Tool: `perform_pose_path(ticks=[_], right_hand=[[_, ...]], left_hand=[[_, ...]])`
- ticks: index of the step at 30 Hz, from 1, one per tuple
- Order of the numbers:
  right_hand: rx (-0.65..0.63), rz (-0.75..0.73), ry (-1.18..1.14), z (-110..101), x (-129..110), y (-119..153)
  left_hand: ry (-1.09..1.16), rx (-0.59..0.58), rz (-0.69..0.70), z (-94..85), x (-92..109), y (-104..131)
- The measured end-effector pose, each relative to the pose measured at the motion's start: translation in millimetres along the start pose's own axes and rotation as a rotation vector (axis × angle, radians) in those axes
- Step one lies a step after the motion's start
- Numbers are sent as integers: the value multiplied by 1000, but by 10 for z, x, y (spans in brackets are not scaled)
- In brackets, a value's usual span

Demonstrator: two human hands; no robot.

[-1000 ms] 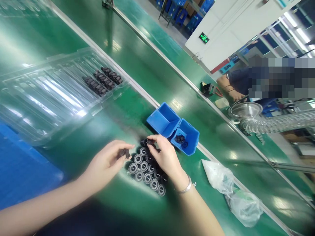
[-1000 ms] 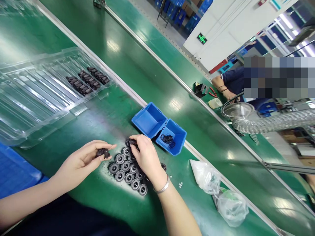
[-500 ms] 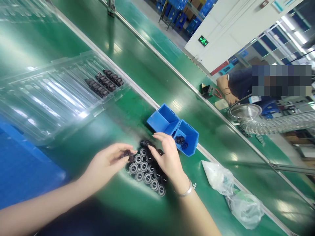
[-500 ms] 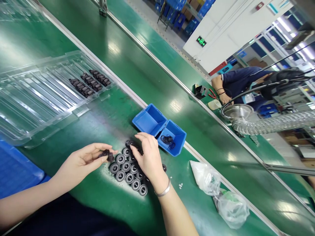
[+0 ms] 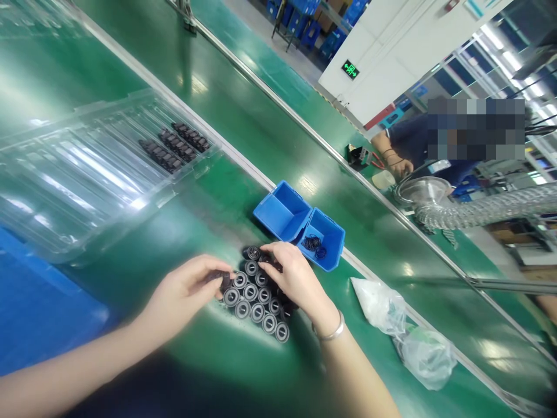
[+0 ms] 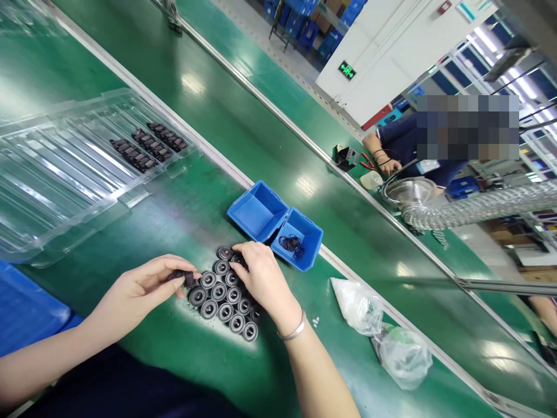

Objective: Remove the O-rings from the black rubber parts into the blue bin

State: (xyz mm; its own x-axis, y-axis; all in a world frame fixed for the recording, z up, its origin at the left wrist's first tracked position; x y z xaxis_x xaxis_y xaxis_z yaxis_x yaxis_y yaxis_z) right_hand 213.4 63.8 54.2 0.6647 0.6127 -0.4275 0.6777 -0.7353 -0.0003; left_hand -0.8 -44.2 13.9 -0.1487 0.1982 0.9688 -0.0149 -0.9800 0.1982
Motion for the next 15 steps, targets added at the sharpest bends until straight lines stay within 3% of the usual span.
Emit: perform_pose_path(ticks=[10, 15], right_hand=[[-61, 10, -6, -3, 123, 67], [97, -50, 27, -143, -64, 117]], left_hand=[[-79, -38, 8, -30, 34, -30], [-223, 1, -1, -47, 57, -30]])
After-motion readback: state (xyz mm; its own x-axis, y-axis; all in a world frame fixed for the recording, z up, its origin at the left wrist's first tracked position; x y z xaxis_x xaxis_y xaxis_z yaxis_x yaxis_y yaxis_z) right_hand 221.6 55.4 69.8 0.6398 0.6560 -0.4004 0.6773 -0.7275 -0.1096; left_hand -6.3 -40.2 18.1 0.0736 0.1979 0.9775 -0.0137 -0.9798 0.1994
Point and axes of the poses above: each hand's wrist, its own y-axis away from the middle knuckle, its own z-axis out of the palm, x = y × z, the point moved 1 cm from there along -y, towards the middle knuckle, and after that the axes turned 2 degrees about x, right-handed, at the moved point
